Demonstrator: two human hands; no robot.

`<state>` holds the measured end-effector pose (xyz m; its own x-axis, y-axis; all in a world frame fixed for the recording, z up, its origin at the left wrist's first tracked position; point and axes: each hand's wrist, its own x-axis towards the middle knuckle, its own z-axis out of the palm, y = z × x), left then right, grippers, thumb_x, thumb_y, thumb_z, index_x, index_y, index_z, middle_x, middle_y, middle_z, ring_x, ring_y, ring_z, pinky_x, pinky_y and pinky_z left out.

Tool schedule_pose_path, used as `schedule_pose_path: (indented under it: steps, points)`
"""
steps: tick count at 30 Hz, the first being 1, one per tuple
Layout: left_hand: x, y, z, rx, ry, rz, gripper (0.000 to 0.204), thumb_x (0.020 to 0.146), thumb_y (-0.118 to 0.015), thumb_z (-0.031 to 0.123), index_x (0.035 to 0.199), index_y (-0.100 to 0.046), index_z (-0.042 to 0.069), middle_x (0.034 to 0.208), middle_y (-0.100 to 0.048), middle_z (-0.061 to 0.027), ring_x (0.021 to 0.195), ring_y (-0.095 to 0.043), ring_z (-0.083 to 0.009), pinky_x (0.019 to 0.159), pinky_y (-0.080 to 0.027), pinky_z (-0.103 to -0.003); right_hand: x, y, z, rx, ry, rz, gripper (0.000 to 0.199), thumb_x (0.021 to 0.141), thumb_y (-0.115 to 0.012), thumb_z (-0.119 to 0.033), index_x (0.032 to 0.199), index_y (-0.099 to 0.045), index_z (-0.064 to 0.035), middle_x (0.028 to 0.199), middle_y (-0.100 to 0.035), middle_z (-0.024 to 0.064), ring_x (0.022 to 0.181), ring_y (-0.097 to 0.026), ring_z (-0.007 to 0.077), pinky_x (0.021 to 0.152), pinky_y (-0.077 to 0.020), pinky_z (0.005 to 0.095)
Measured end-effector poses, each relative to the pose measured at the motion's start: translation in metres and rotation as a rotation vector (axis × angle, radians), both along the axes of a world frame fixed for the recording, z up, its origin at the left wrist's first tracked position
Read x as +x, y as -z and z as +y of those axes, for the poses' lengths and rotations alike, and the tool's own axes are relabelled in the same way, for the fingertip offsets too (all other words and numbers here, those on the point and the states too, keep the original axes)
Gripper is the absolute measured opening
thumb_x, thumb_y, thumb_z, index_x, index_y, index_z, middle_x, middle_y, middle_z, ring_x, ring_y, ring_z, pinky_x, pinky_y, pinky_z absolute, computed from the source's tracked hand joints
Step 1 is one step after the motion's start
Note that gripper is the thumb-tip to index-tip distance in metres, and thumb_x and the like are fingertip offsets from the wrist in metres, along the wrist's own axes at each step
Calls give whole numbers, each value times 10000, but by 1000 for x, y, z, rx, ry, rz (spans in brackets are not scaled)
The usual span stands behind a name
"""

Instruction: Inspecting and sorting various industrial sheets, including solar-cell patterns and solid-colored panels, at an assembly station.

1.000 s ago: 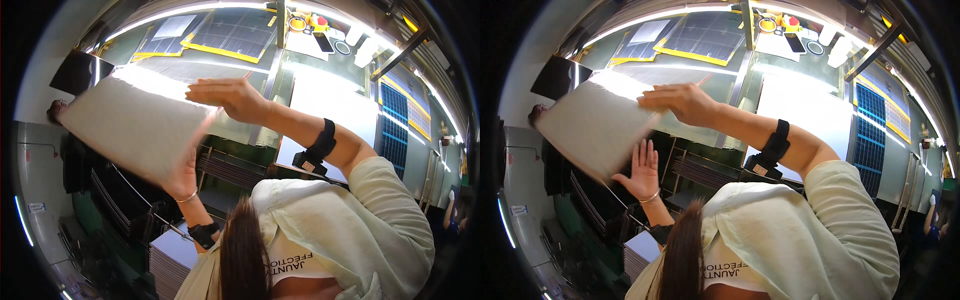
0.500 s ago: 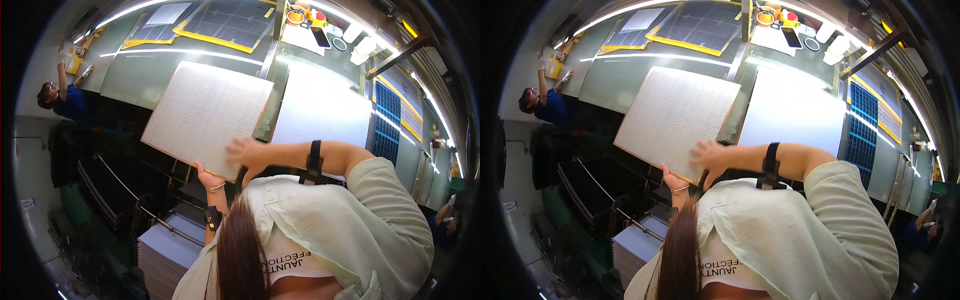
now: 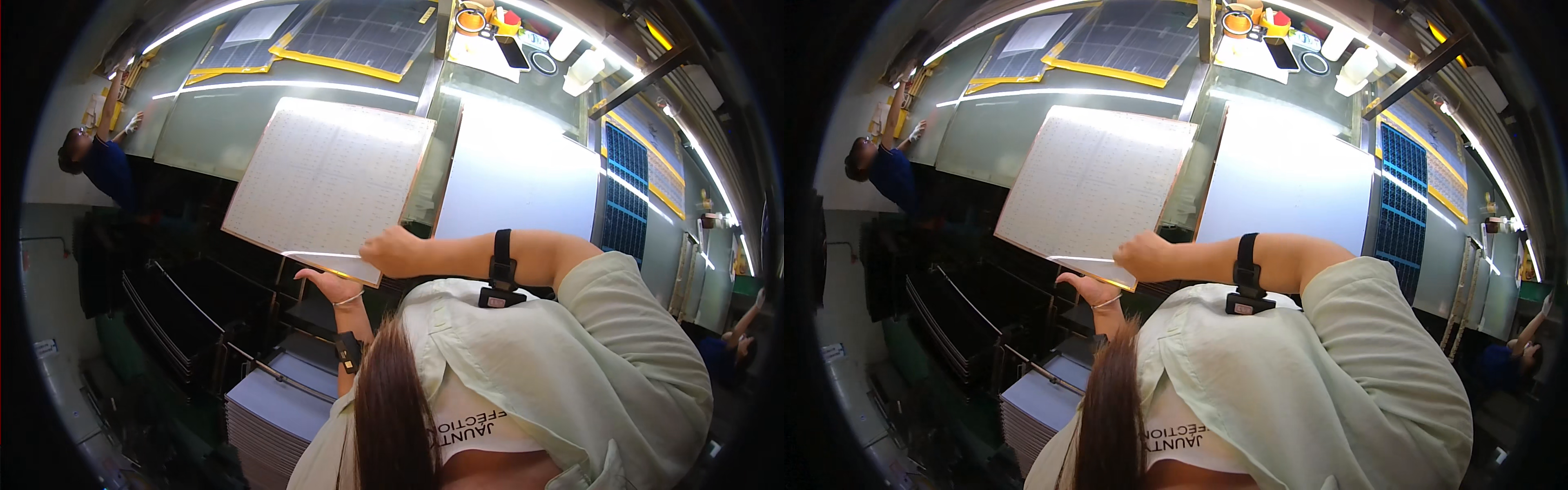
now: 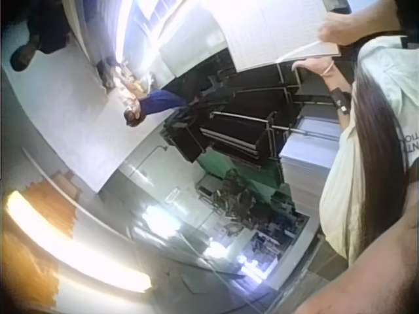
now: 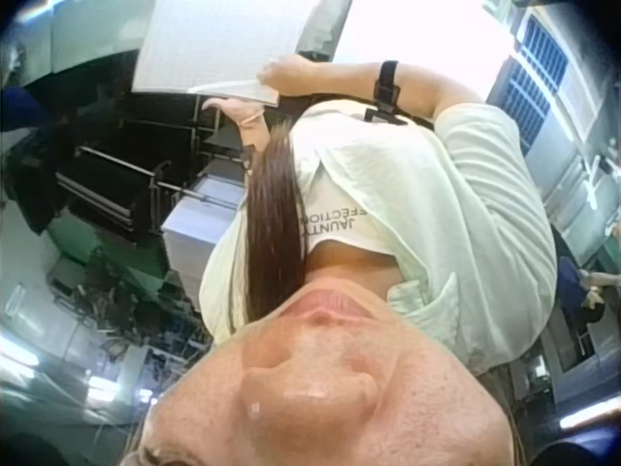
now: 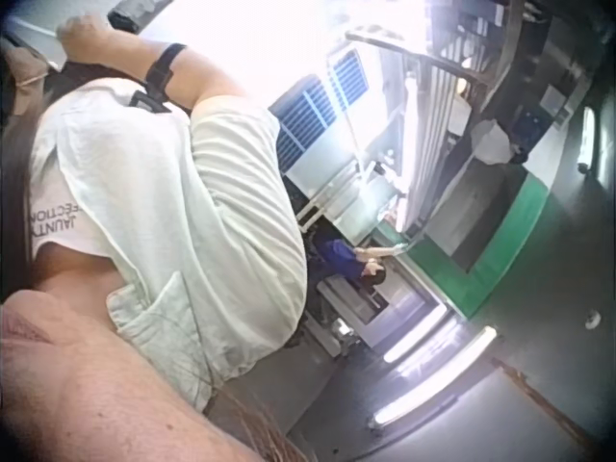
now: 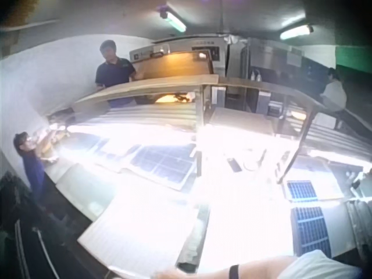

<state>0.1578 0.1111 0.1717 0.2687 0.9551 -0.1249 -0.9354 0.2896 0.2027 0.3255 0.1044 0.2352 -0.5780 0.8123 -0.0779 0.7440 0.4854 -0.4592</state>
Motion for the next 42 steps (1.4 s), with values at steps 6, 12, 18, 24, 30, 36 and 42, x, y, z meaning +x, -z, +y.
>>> schedule_pose_path:
  steps: [6, 12, 18, 24, 30, 36, 42]
  points:
    - [6, 45, 28, -647, 9, 733, 441, 904, -457, 326, 1199, -428, 0, 1197, -500, -124, 1090, -486, -283, 939, -395, -434, 52, -70, 138, 501, 333, 27, 146, 750, -507, -109, 845, -611, -147, 751, -610, 72, 694, -604, 276, 575, -459, 411]
    - [-2, 84, 30, -651, -79, 702, 396, 912, -445, 290, 1149, -456, -28, 1108, -546, -128, 984, -556, -283, 834, -481, -424, 96, -268, 170, 1432, 252, 203, 39, 668, -565, -61, 666, -562, -22, 718, -509, 133, 729, -496, 285, 647, -382, 396]
    - [18, 62, 42, -662, -59, 931, 402, 908, -463, 315, 1101, -465, -38, 1038, -561, -131, 895, -582, -241, 770, -509, -366, 152, -271, 64, 1249, 149, -92, 242, 770, -616, -247, 1009, -603, -209, 587, -398, -19, 577, -383, 148, 624, -262, 320]
    - [12, 13, 51, -282, -31, 962, 823, 809, -386, 646, 1287, -322, -21, 1279, -400, -219, 1161, -427, -348, 934, -382, -458, 205, -218, -103, 840, 421, -69, 201, 725, -654, -152, 911, -644, -77, 722, -643, 22, 607, -589, 144, 537, -434, 257]
    - [64, -31, 67, -132, 838, 193, 866, 780, -371, 682, 1321, -282, 11, 1338, -319, -233, 1207, -335, -435, 945, -338, -564, 221, -84, -238, 336, 1171, 441, 152, 812, -576, -42, 949, -620, 5, 869, -662, 110, 789, -647, 175, 695, -499, 254]
    - [106, 12, 21, 125, 1140, 1369, 344, 909, -438, 222, 1197, -383, 43, 1055, -570, -197, 869, -619, -285, 673, -528, -346, 205, 51, -335, 50, 1870, 841, 179, 817, -537, -32, 979, -548, 43, 770, -652, 135, 590, -621, 139, 530, -492, 227]
    - [120, 5, -32, 313, 1201, 1806, 271, 911, -439, 296, 1007, -396, 46, 743, -621, -126, 449, -548, -150, 315, -350, -218, 210, 100, -397, -44, 2040, 1010, 73, 815, -560, -48, 785, -563, 18, 687, -622, 97, 608, -627, 140, 523, -506, 227]
